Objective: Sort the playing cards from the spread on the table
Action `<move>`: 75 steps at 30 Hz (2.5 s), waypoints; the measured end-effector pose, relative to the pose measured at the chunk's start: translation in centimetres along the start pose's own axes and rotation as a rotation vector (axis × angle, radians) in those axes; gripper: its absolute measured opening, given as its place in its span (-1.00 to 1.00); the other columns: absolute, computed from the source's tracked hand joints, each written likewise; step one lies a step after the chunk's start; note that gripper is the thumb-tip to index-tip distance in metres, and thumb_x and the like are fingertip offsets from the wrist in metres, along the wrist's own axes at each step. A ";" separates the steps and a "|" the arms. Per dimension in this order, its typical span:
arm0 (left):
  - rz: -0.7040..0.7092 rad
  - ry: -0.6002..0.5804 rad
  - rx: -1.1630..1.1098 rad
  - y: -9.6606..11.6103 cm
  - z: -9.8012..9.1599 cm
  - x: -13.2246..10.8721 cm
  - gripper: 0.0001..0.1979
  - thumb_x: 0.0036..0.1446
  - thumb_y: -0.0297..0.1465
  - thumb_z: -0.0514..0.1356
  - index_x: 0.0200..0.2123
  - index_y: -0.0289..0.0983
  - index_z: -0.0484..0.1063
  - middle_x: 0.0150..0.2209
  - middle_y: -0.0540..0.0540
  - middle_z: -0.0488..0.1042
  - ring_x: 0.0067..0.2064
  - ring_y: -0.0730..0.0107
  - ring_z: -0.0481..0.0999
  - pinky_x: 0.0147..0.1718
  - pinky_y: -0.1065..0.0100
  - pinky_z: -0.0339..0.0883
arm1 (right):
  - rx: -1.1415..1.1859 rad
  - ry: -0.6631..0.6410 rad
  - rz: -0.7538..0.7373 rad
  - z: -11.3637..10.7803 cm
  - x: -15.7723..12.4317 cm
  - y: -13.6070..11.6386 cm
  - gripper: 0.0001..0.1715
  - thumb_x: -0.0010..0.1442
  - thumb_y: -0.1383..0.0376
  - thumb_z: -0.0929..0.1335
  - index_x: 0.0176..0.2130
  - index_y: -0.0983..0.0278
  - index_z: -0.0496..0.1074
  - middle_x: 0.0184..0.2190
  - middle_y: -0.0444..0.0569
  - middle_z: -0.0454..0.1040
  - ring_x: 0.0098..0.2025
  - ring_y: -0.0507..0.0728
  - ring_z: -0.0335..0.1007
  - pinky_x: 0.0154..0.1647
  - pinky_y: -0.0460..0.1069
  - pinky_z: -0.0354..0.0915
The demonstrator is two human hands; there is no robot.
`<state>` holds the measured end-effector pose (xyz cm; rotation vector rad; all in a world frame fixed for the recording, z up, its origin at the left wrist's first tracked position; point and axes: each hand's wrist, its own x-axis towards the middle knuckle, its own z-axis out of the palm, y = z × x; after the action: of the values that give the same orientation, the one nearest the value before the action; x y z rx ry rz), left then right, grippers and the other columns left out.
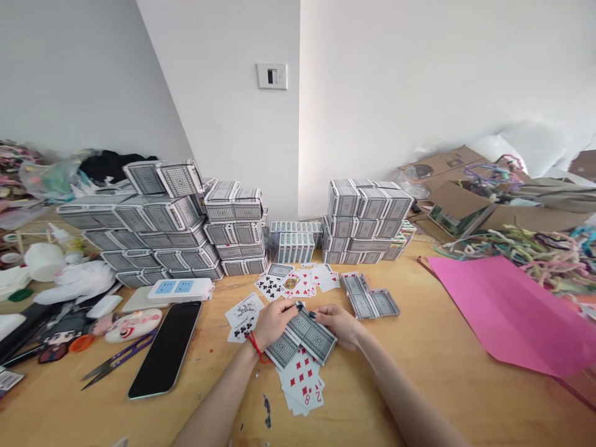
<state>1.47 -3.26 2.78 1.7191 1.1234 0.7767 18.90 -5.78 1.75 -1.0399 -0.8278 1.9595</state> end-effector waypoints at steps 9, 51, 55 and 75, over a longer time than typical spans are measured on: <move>-0.032 0.004 -0.090 -0.1 0.0 0.0 -0.77 0.00 -0.32 0.00 -0.46 -0.26 0.42 -0.43 -0.02 0.42 -0.34 0.35 0.31 -0.34 0.39 0.14 | -0.016 -0.040 0.064 0.4 -0.5 -0.3 -0.76 -0.13 0.20 0.42 -0.52 0.37 0.45 -0.60 -0.09 0.48 -0.59 -0.01 0.33 -0.52 -0.11 0.17; 0.053 -0.008 -0.013 0.4 0.6 -0.1 -0.74 0.01 -0.29 0.05 -0.63 -0.29 0.20 -0.64 0.07 0.17 -0.55 0.52 0.15 -0.55 0.46 0.04 | -0.514 0.049 -0.228 0.6 0.7 1.0 -0.62 -0.11 0.09 0.35 -0.67 0.34 0.27 -0.75 -0.25 0.05 -0.66 -0.09 -0.15 -0.65 -0.13 -0.18; 0.071 -0.045 -0.055 0.3 0.6 0.1 -0.76 -0.01 -0.29 0.07 -0.63 -0.30 0.21 -0.63 0.07 0.19 -0.53 0.51 0.18 -0.53 0.46 0.06 | -0.560 0.003 -0.268 0.3 0.5 0.9 -0.61 -0.08 0.09 0.33 -0.67 0.34 0.25 -0.72 -0.24 0.05 -0.64 -0.09 -0.16 -0.64 -0.13 -0.17; 0.000 -0.072 -0.051 0.6 0.1 0.2 -0.83 -0.07 -0.37 0.09 -0.62 -0.31 0.29 -0.63 0.07 0.21 -0.52 0.51 0.17 -0.52 0.47 0.04 | -0.706 0.016 -0.300 1.0 0.0 0.7 -0.61 0.01 0.07 0.26 -0.61 0.31 0.21 -0.68 -0.23 0.05 -0.62 -0.07 -0.11 -0.65 -0.14 -0.10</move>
<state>1.82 -3.16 3.33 1.6914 1.0462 0.7313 17.78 -6.31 1.60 -1.2211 -1.6275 1.4179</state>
